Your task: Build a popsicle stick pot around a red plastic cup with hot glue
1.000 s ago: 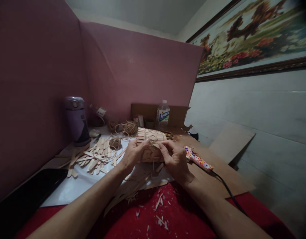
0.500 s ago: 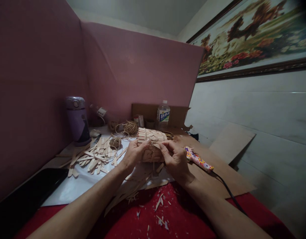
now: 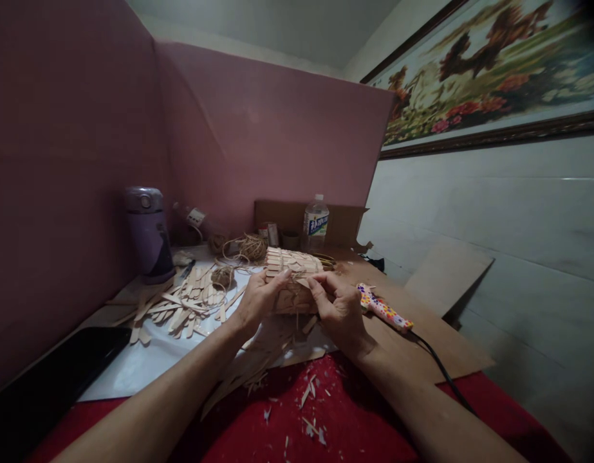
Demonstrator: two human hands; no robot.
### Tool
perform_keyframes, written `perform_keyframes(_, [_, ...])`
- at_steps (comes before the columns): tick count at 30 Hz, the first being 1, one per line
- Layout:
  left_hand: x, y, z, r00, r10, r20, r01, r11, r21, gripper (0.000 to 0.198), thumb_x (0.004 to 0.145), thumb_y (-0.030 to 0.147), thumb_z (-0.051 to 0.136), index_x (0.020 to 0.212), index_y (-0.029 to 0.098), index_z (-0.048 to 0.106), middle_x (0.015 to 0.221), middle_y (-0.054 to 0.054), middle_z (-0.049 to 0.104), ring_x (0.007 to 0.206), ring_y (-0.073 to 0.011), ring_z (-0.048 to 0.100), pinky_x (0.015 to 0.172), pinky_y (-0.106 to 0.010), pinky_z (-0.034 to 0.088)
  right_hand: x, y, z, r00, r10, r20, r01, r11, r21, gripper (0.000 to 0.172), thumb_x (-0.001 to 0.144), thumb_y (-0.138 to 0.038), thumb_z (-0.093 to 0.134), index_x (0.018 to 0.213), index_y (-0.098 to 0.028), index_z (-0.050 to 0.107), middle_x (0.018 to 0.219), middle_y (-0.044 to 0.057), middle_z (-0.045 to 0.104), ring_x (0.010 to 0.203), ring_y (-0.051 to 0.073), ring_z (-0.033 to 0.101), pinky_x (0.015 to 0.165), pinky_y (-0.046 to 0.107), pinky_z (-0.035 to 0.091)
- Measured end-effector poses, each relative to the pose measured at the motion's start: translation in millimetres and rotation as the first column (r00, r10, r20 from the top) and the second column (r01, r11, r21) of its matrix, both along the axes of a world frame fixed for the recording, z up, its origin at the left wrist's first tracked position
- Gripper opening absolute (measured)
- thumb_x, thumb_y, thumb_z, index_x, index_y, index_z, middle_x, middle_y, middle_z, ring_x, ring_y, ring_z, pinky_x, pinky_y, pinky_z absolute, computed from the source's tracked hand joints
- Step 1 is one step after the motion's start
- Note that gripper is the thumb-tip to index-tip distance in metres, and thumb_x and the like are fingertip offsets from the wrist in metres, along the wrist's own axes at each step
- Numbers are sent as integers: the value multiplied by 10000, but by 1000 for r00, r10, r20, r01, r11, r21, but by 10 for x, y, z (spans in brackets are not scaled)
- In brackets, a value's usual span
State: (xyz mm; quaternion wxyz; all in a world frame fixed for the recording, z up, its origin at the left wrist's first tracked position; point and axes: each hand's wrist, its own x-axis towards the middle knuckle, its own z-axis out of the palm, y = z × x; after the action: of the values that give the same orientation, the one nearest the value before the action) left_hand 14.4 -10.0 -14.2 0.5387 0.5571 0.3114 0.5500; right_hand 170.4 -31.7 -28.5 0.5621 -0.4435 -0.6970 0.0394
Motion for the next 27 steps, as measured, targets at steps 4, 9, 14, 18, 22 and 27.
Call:
perform_keyframes(4, [-3, 4, -16, 1000, -13, 12, 13, 1000, 0, 378, 750, 441, 679, 913, 101, 701, 862, -102, 736, 736, -206, 666, 693, -297, 516, 7, 11, -3, 1000, 14, -20, -14, 1000, 2, 199, 895, -327, 514, 814, -199, 643, 708, 9, 667, 663, 154, 617, 625, 236, 434])
perform_keyframes(9, [-10, 1, -21, 1000, -12, 24, 12, 1000, 25, 367, 769, 428, 673, 963, 120, 716, 864, -83, 750, 713, -181, 673, 685, -267, 518, 20, 40, 11, 995, 36, -89, -36, 999, 2, 196, 886, -326, 525, 792, -189, 629, 686, 5, 639, 636, 145, 590, 598, 231, 432])
perform_keyframes(14, [-5, -4, -2, 999, -12, 32, 11, 999, 30, 368, 775, 424, 670, 984, 127, 723, 884, -87, 756, 724, -194, 686, 709, -284, 521, 11, 35, 7, 993, 65, -100, -68, 997, -24, 186, 886, -329, 522, 820, -197, 635, 713, 9, 658, 658, 152, 610, 607, 232, 450])
perform_keyframes(18, [3, -16, 14, 999, -6, 39, 5, 1000, 14, 399, 756, 433, 686, 1004, 123, 721, 865, -97, 757, 725, -218, 692, 709, -305, 522, 8, 14, 3, 994, 61, -90, -63, 998, -30, 182, 882, -332, 527, 811, -203, 635, 717, 12, 662, 669, 159, 617, 622, 239, 461])
perform_keyframes(22, [3, -24, 12, 999, -13, 47, 13, 1000, 3, 409, 753, 435, 690, 1016, 123, 718, 881, -101, 757, 747, -223, 694, 717, -306, 522, 11, 5, 15, 989, 74, -125, -75, 997, -9, 183, 883, -328, 530, 808, -194, 629, 709, 12, 647, 659, 150, 603, 618, 240, 456])
perform_keyframes(27, [-1, -24, 0, 999, -26, 46, 26, 1000, 2, 401, 765, 439, 676, 1015, 128, 717, 911, -99, 755, 769, -220, 696, 769, -321, 523, 8, 15, 15, 988, 65, -138, -66, 998, -8, 192, 883, -336, 529, 805, -190, 626, 707, 11, 646, 656, 148, 602, 614, 238, 454])
